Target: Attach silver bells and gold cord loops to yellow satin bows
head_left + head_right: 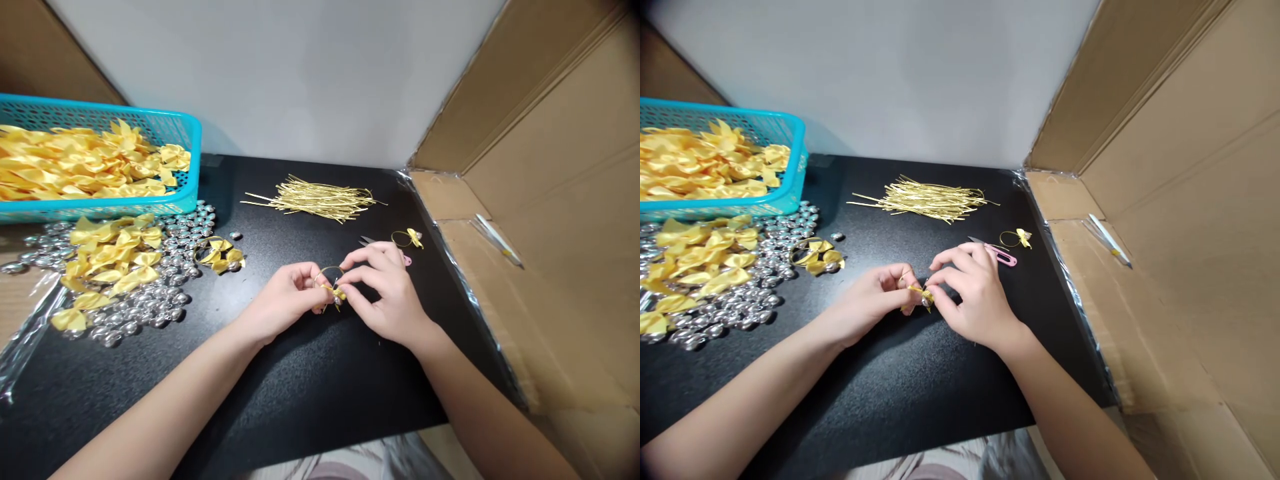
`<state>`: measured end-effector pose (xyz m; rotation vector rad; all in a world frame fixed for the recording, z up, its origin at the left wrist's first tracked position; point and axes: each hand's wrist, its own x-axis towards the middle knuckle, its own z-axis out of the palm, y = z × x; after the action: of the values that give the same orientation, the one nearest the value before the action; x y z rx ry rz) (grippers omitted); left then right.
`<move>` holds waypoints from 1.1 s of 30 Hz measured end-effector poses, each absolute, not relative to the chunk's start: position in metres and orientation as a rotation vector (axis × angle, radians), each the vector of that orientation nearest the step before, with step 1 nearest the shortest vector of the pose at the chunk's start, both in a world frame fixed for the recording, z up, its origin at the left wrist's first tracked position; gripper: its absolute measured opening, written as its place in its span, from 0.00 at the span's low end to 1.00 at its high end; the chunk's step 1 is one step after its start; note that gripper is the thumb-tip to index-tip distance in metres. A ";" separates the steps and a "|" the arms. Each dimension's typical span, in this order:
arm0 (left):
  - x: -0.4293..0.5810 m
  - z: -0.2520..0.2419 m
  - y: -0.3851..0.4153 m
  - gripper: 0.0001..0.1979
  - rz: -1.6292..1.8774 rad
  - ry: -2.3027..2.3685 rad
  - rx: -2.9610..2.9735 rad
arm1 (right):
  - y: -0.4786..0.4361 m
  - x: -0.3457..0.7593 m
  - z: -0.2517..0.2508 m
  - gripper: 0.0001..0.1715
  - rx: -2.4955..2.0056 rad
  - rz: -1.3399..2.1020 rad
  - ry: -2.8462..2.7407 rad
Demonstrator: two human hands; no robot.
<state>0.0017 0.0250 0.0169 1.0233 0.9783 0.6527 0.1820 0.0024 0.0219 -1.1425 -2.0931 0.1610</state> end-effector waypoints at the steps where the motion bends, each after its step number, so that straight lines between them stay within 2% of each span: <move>1: 0.002 0.017 0.025 0.08 0.661 0.989 1.036 | 0.002 0.181 0.022 0.06 -1.157 0.158 -2.073; 33: 0.007 0.018 0.022 0.07 0.747 0.997 1.074 | -0.003 0.167 0.006 0.05 -1.341 0.044 -1.900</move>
<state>0.0067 0.0220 0.0182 1.0742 0.9975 0.7465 0.1673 -0.0033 0.0057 -1.3412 -1.9001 0.0439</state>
